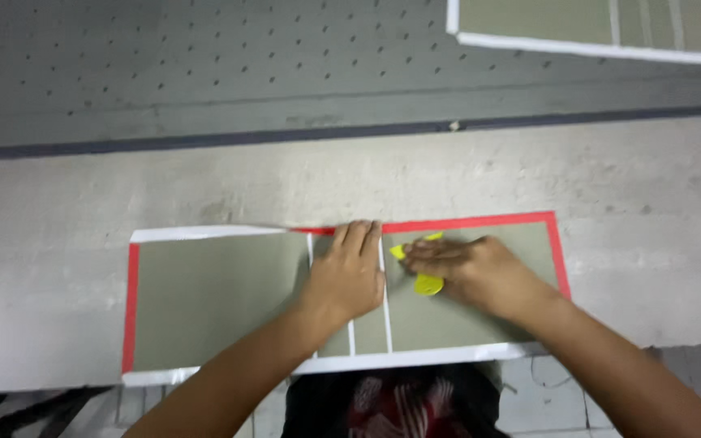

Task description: The person applies red tape to the edges of a rectangular board using a yellow squeegee to smooth it down. They repeat this process on multiple boards, ensuring the tape is firmly attached along the borders.

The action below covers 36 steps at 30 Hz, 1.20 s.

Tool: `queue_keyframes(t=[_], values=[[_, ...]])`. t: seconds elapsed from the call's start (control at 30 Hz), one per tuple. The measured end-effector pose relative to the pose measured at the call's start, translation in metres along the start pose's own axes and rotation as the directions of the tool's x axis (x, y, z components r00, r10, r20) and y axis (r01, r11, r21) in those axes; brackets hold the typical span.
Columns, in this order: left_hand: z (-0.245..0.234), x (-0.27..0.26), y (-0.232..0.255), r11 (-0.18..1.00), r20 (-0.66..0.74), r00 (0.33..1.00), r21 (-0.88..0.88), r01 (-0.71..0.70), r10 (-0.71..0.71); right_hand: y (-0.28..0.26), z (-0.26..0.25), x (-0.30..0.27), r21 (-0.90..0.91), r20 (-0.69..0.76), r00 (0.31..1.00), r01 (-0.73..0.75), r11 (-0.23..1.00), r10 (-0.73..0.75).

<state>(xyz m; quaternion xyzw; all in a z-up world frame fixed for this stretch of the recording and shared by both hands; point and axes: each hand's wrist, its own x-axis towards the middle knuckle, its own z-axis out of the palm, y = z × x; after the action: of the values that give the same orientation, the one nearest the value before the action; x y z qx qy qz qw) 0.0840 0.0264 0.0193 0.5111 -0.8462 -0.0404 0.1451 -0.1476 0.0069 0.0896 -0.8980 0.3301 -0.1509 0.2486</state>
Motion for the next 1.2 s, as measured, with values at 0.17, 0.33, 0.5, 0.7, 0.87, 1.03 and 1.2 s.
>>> queue_keyframes(t=[0.17,0.33,0.5,0.7,0.87,1.03,1.2], values=[[-0.076,0.009,-0.024,0.995,0.331,0.941,-0.045,0.094,-0.074,-0.005,-0.005,0.006,-0.021,0.035,0.996,-0.087,0.996,0.088],[-0.068,-0.027,-0.068,0.995,0.198,0.976,0.056,0.077,-0.087,-0.018,-0.016,0.015,-0.085,0.084,0.988,-0.122,0.989,0.129],[-0.060,-0.040,-0.077,0.995,-0.074,0.993,0.058,-0.083,0.087,-0.005,-0.029,0.029,-0.100,0.203,0.935,-0.276,0.956,0.292],[-0.043,-0.046,-0.082,1.000,-0.064,0.998,0.025,-0.005,0.006,0.002,0.025,0.047,-0.178,-0.085,0.994,0.054,0.983,-0.069],[-0.042,-0.051,-0.083,0.999,-0.056,0.997,0.013,-0.048,0.049,-0.032,0.005,0.062,-0.153,-0.005,0.998,0.067,0.986,-0.068],[-0.047,-0.048,-0.084,0.999,-0.031,0.999,0.008,0.038,-0.038,-0.021,0.048,0.090,-0.226,-0.069,0.977,0.182,0.957,-0.202],[-0.046,-0.050,-0.081,0.993,0.039,0.992,-0.024,0.119,-0.118,-0.017,0.031,0.113,-0.059,-0.135,0.983,0.115,0.992,-0.122]])
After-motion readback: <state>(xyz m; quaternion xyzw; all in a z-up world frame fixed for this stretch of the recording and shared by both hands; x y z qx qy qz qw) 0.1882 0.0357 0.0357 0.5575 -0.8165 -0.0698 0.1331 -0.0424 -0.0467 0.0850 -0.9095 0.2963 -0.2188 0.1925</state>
